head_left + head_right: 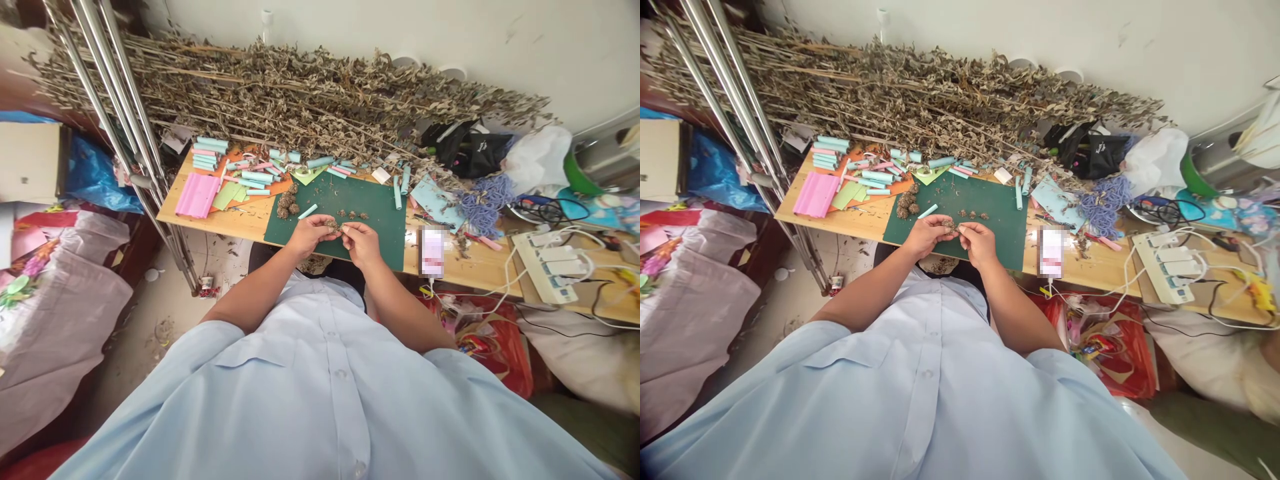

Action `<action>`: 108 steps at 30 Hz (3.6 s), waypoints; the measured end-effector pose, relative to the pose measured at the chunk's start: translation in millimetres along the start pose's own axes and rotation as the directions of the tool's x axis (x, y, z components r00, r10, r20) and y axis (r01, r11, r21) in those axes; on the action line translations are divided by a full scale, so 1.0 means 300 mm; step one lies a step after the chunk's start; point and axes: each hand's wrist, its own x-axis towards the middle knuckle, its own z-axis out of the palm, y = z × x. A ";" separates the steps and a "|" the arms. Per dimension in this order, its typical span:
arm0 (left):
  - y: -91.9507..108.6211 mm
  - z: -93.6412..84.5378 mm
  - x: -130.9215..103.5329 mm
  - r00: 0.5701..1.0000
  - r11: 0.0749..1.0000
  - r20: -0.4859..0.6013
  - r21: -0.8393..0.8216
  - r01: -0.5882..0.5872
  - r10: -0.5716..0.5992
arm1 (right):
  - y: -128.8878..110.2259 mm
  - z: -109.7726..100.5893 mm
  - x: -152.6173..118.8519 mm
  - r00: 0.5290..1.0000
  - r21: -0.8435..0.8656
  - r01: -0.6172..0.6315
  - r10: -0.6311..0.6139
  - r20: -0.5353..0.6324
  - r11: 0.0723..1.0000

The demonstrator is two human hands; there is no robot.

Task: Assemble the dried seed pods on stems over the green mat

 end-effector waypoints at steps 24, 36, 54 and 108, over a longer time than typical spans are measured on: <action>0.008 0.014 -0.004 1.000 0.998 -0.014 0.069 0.012 -0.011 | -0.120 -0.370 0.257 0.942 -0.914 0.304 -0.232 0.244 0.271; 0.008 0.012 0.001 1.000 0.997 -0.006 0.072 0.007 -0.007 | -0.112 -0.378 0.222 0.956 -0.871 0.160 -0.293 0.019 0.464; -0.036 0.002 0.033 0.996 0.999 -0.075 0.007 -0.045 0.045 | 0.007 0.001 -0.034 0.741 -0.726 0.609 -0.555 0.378 0.319; -0.009 0.002 0.000 0.999 0.994 0.038 0.104 -0.042 0.038 | -0.111 -0.430 0.240 0.903 -0.934 0.346 -0.239 0.356 -0.083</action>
